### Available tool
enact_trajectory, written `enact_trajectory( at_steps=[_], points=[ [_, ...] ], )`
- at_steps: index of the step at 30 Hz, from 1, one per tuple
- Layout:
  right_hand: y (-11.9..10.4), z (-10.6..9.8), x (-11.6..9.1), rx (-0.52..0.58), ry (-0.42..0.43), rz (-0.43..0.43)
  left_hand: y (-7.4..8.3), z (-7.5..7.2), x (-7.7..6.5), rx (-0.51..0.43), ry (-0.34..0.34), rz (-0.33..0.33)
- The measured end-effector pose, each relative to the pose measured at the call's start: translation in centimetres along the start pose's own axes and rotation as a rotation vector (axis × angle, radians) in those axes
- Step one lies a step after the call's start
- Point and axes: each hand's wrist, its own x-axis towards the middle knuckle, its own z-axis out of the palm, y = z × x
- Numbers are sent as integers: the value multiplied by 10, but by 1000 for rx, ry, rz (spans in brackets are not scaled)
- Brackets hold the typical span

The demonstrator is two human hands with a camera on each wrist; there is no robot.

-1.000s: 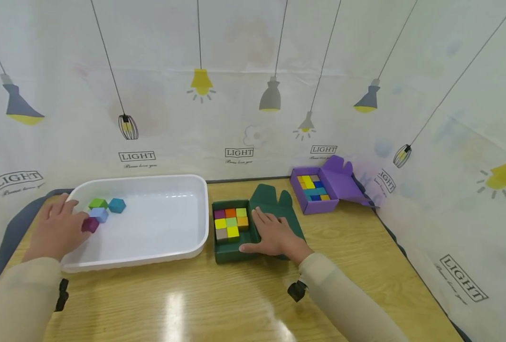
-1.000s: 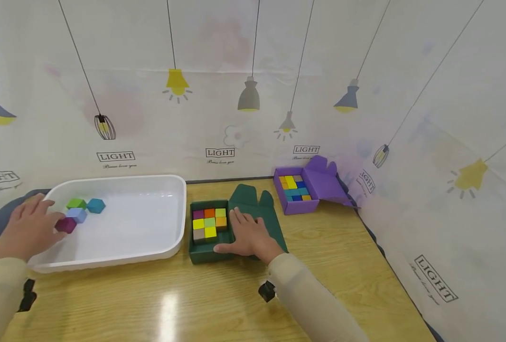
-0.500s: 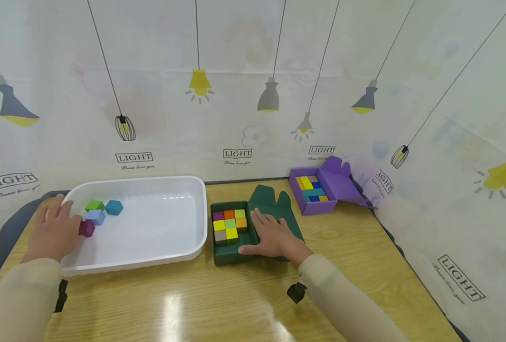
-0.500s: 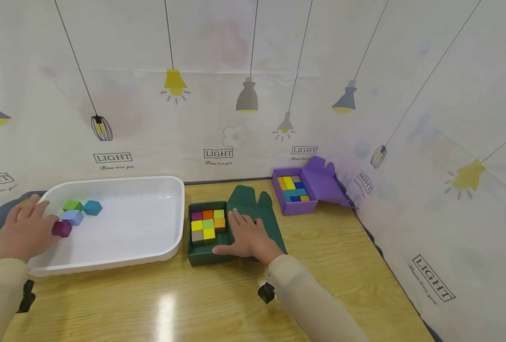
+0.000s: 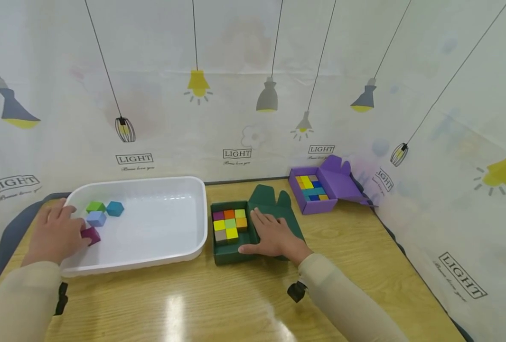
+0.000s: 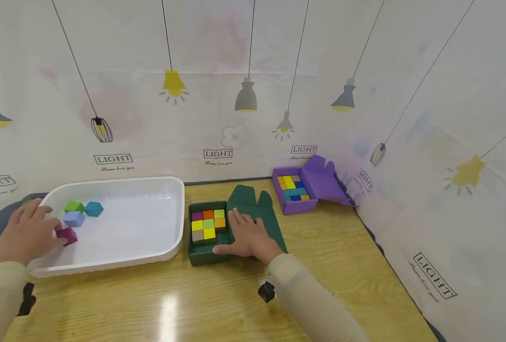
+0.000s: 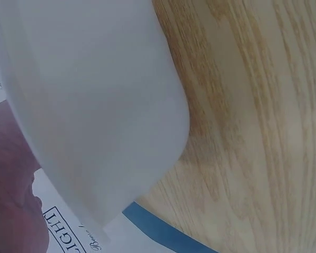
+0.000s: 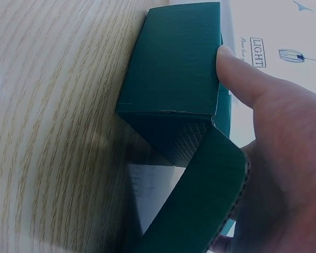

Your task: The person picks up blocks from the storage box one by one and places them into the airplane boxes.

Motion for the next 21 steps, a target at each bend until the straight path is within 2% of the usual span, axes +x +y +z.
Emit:
enact_trajectory(
  at_steps=[8,11,16,21],
  points=[
    [3,1,1,-14,5,9,6,-6,5,-172,-19,-1],
    [2,1,-1,-9,1,10,12,-11,7,-204,-18,15],
    [0,-1,-1,-2,1,6,28,-19,12,-229,-11,52],
    [-2,-2,-2,-1,-4,0,57,-26,16,-267,18,99]
  ],
)
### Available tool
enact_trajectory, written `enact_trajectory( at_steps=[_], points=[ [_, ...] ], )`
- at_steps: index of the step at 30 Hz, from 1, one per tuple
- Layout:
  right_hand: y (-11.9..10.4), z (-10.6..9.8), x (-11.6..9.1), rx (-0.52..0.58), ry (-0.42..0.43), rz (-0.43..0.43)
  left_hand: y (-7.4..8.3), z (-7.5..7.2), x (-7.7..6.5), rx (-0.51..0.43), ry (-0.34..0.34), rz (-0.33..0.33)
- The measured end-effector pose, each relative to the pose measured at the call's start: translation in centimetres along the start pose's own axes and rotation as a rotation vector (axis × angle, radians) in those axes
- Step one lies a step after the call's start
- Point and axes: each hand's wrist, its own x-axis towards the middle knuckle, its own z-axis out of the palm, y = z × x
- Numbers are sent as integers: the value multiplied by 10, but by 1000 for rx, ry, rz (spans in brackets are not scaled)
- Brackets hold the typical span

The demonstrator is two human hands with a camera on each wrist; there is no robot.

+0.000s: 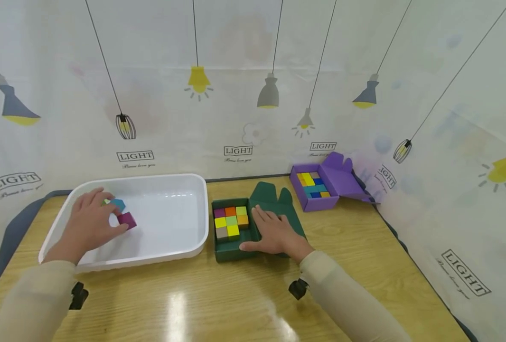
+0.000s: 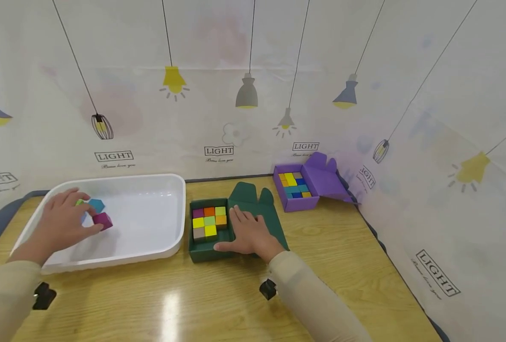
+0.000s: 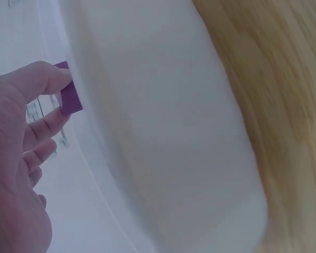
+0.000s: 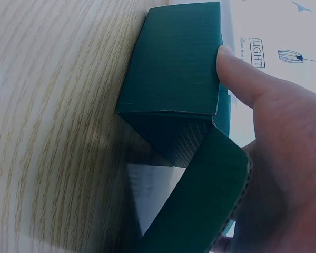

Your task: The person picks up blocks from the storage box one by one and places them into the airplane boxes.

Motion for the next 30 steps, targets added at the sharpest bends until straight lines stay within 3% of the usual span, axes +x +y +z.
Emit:
enact_trajectory(
  at_steps=[19,25,30],
  points=[
    [0,1,2,-10,7,0,144,14,47,-62,70,257],
    [1,2,5,-14,-3,7,184,20,60,-59,48,315],
    [1,2,5,-16,1,5,207,32,68,-55,8,341]
  ],
)
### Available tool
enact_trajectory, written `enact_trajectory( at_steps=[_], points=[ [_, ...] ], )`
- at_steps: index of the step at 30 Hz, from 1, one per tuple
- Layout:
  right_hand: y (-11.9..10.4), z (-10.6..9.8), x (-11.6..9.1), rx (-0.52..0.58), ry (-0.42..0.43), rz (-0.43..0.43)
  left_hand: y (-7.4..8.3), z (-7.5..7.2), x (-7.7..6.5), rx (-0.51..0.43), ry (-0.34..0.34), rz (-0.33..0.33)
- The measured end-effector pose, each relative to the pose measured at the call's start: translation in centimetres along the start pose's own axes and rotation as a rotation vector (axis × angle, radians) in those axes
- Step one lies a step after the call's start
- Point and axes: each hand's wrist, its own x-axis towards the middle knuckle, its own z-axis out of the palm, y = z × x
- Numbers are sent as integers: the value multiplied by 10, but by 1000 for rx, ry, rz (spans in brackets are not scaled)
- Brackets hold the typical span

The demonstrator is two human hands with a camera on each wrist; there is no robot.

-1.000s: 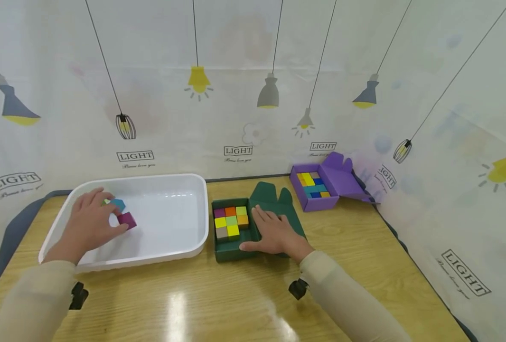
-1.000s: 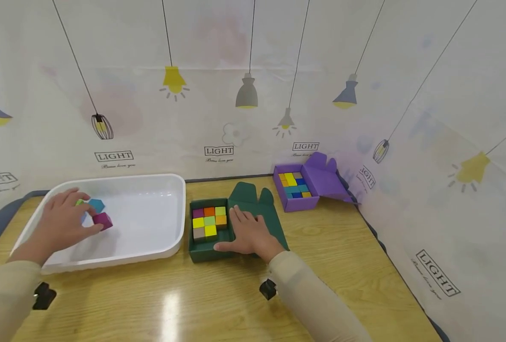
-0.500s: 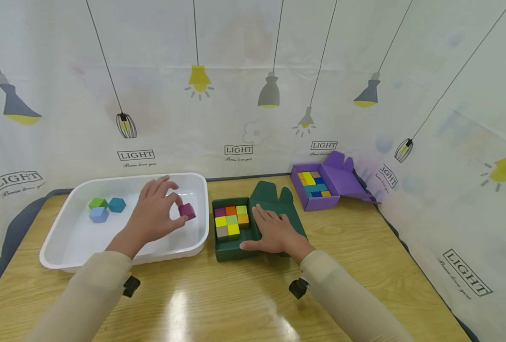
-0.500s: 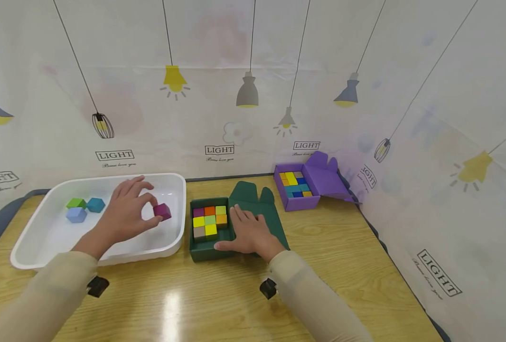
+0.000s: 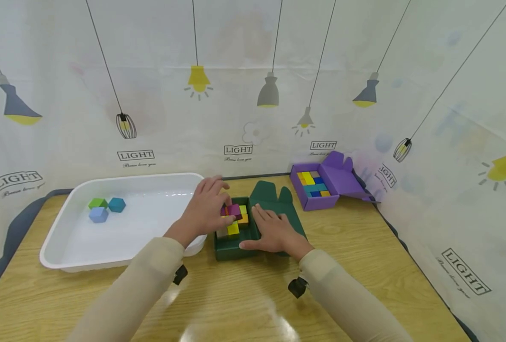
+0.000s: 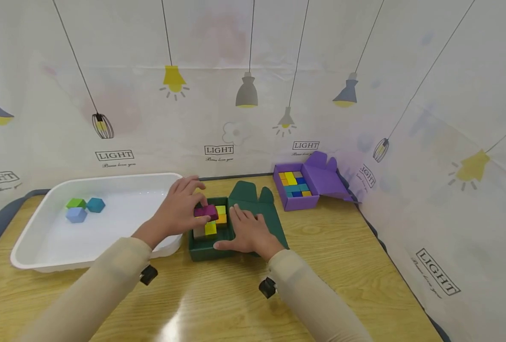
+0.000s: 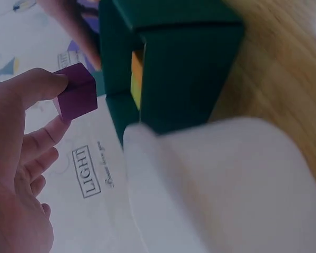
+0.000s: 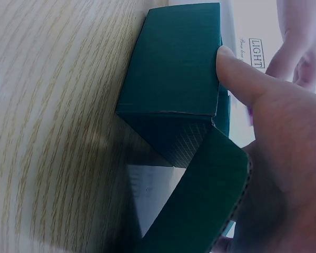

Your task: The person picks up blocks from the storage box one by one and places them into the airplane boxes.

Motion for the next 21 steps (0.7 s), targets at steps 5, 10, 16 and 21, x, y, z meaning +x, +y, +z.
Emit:
enact_trajectory(
  at_steps=[5,10,16,21],
  points=[
    [-1,-1,-1,-11,8,-3,10,17,7,-5,-57,13],
    [0,0,-1,-16,8,-3,15,29,11,5,-105,20],
    [1,0,0,-27,1,4,19,39,13,45,-151,32],
    [1,1,0,-25,1,3,19,48,13,115,-164,38]
  ],
)
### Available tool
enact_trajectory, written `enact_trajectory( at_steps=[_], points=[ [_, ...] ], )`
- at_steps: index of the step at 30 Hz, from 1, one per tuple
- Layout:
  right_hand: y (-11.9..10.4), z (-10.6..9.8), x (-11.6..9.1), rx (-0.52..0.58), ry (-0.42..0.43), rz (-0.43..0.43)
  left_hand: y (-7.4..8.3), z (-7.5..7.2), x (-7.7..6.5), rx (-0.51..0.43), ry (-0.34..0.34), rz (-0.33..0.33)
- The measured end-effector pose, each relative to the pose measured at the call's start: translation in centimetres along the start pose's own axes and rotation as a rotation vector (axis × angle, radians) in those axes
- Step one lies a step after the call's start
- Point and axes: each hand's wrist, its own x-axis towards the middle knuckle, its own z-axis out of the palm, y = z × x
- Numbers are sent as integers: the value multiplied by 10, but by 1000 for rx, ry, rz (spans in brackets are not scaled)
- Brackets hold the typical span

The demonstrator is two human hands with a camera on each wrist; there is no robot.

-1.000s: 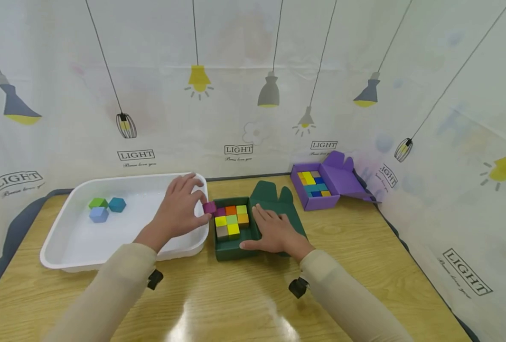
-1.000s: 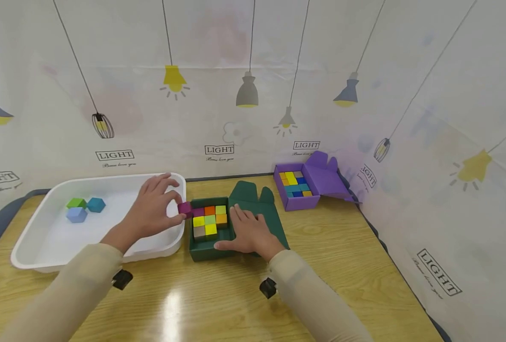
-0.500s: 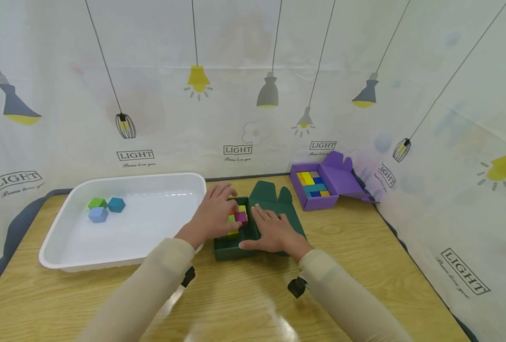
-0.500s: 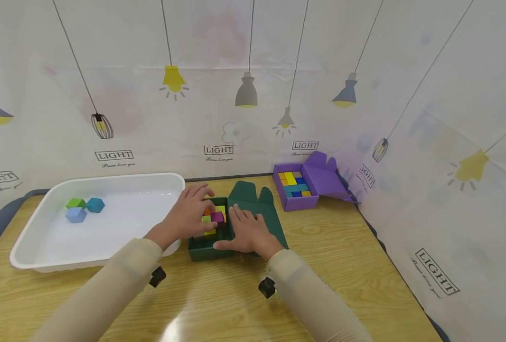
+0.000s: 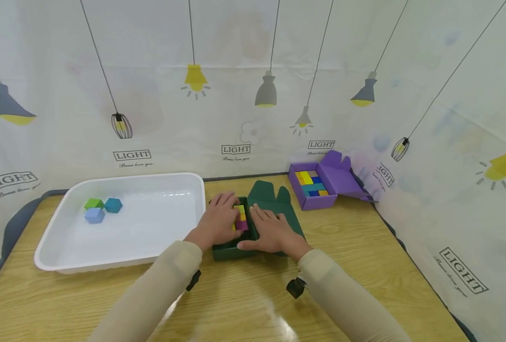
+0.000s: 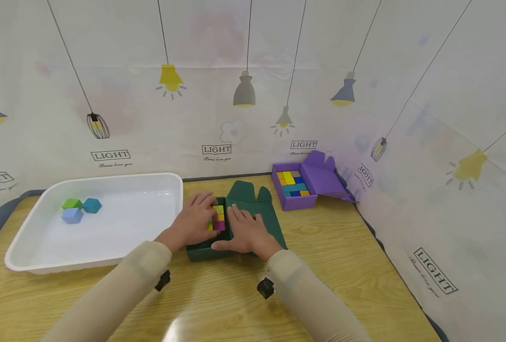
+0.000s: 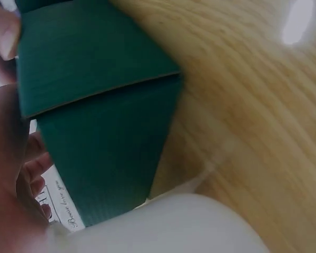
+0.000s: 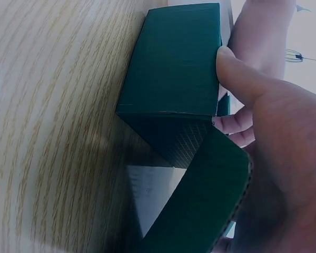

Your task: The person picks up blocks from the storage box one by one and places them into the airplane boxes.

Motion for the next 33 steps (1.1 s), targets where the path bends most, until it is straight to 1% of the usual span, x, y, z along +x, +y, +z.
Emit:
enact_trajectory(
  at_steps=[3,6,12,17,22,25,28,33],
  points=[
    [0,0,0,3,2,-3,1,3,-1,37,-1,10],
    [0,-1,0,4,0,-5,3,3,-3,65,-4,18],
    [-2,-3,-1,5,-5,-5,5,4,-4,102,-19,11],
    [-2,-3,-2,3,-9,-1,4,6,-5,111,-5,12],
    [-1,-2,-1,17,-10,7,0,5,-6,72,15,13],
    [0,-1,0,17,-9,6,-4,-2,-9,25,31,7],
    [0,0,1,15,-7,7,-11,-13,-13,-21,56,-10],
    [0,1,1,27,-3,9,-28,-30,-22,-65,110,-44]
  ],
)
